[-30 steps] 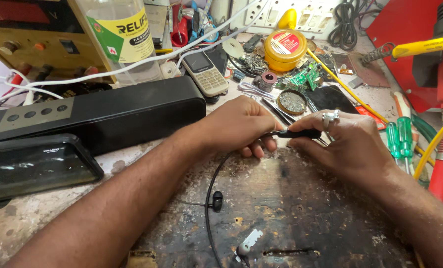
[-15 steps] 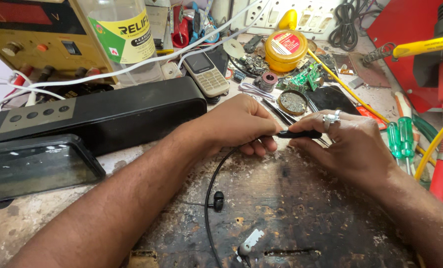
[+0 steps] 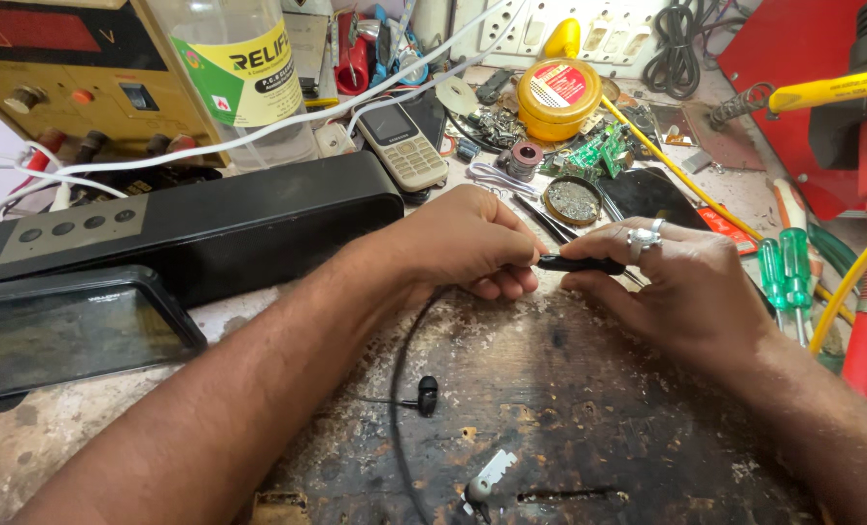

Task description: The person opens the plastic casing of a neckband earphone, works on the internal wiring by hand, and uses tweezers to handle small parts. They then solder a small green circuit board with a soldering iron and reassemble the earphone casing, pressing the halves together at the end.

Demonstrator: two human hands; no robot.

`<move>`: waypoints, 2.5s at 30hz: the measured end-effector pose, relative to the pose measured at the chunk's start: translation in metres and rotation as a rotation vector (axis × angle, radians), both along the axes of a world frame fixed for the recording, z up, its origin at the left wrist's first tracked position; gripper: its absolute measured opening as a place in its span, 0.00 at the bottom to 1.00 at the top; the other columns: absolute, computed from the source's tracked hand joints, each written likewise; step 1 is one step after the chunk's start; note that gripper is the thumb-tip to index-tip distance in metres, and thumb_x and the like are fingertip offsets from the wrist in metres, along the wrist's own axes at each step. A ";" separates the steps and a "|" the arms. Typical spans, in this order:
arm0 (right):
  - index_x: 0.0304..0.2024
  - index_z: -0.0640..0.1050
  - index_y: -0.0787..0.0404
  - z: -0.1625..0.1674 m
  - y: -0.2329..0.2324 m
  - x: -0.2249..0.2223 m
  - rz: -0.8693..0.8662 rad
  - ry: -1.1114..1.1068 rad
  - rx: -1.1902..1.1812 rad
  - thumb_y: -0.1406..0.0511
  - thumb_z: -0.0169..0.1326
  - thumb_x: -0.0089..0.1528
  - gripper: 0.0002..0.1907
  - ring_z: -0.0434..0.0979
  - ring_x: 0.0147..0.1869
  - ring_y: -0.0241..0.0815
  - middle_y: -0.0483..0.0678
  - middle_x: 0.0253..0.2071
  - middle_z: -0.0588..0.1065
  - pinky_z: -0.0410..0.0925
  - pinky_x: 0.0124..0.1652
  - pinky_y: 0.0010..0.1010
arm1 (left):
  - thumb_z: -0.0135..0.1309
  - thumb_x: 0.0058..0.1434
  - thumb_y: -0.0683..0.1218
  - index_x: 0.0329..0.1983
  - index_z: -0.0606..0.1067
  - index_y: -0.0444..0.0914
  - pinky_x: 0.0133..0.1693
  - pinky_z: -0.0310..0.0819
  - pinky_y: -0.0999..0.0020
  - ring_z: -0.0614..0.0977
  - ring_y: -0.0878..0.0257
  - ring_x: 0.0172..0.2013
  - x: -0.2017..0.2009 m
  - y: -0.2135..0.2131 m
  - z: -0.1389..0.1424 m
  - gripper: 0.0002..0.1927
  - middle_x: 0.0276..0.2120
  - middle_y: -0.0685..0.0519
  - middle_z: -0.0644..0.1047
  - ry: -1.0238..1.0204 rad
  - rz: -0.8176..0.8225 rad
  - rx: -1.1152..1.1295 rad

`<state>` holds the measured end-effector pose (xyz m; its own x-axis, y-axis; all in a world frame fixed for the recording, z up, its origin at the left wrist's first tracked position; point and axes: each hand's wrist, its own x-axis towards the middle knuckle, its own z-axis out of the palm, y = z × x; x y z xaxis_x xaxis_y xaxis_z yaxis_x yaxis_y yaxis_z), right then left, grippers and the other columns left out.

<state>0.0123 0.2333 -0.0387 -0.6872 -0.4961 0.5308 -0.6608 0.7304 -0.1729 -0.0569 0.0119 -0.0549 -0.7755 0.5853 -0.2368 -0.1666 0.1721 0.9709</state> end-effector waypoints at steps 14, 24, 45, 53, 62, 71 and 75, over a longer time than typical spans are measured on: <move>0.43 0.83 0.55 -0.003 -0.003 0.002 -0.003 -0.038 0.026 0.65 0.66 0.55 0.12 0.85 0.40 0.42 0.46 0.42 0.83 0.76 0.41 0.32 | 0.54 0.62 0.42 0.39 0.81 0.30 0.27 0.79 0.76 0.83 0.68 0.24 -0.004 0.003 -0.012 0.10 0.27 0.49 0.83 0.061 0.020 0.004; 0.45 0.83 0.57 -0.004 -0.005 0.002 0.052 0.090 0.081 0.66 0.65 0.56 0.14 0.84 0.46 0.47 0.49 0.46 0.81 0.76 0.44 0.34 | 0.53 0.62 0.42 0.39 0.80 0.30 0.26 0.79 0.75 0.83 0.68 0.24 -0.003 0.000 -0.007 0.11 0.26 0.51 0.82 0.076 -0.062 -0.087; 0.33 0.83 0.57 0.011 -0.019 0.009 0.074 0.075 0.161 0.66 0.65 0.51 0.07 0.81 0.42 0.43 0.45 0.35 0.81 0.70 0.43 0.37 | 0.53 0.61 0.42 0.38 0.80 0.30 0.24 0.77 0.75 0.82 0.68 0.23 -0.002 0.003 -0.011 0.10 0.26 0.51 0.82 0.101 0.029 -0.046; 0.39 0.86 0.57 0.006 -0.011 0.002 -0.110 -0.087 -0.026 0.59 0.68 0.56 0.12 0.82 0.44 0.42 0.49 0.38 0.82 0.73 0.43 0.35 | 0.53 0.61 0.41 0.40 0.81 0.31 0.26 0.78 0.77 0.83 0.69 0.23 -0.002 0.002 -0.010 0.10 0.27 0.50 0.83 0.063 0.001 -0.021; 0.42 0.86 0.54 0.001 -0.010 -0.006 -0.134 -0.297 -0.115 0.60 0.65 0.57 0.12 0.82 0.35 0.34 0.47 0.35 0.84 0.73 0.34 0.29 | 0.55 0.61 0.40 0.40 0.81 0.30 0.28 0.80 0.77 0.83 0.69 0.25 -0.004 0.002 -0.011 0.09 0.28 0.51 0.83 0.045 -0.020 -0.017; 0.44 0.86 0.53 0.002 -0.015 -0.003 -0.219 -0.312 -0.092 0.61 0.62 0.59 0.11 0.72 0.21 0.30 0.45 0.25 0.81 0.67 0.23 0.28 | 0.53 0.65 0.44 0.41 0.81 0.33 0.29 0.80 0.77 0.84 0.70 0.27 -0.004 0.001 -0.011 0.10 0.30 0.52 0.83 0.101 -0.085 -0.042; 0.43 0.85 0.54 0.005 -0.017 -0.002 -0.253 -0.329 -0.118 0.60 0.62 0.59 0.11 0.69 0.20 0.30 0.44 0.25 0.81 0.65 0.22 0.27 | 0.53 0.65 0.45 0.42 0.77 0.33 0.29 0.81 0.76 0.84 0.70 0.27 0.001 -0.002 -0.006 0.09 0.31 0.51 0.84 0.164 -0.083 -0.083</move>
<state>0.0103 0.2166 -0.0341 -0.9217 -0.2389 0.3058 -0.3587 0.8251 -0.4366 -0.0559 0.0104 -0.0611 -0.7574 0.6326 -0.1619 0.0104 0.2595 0.9657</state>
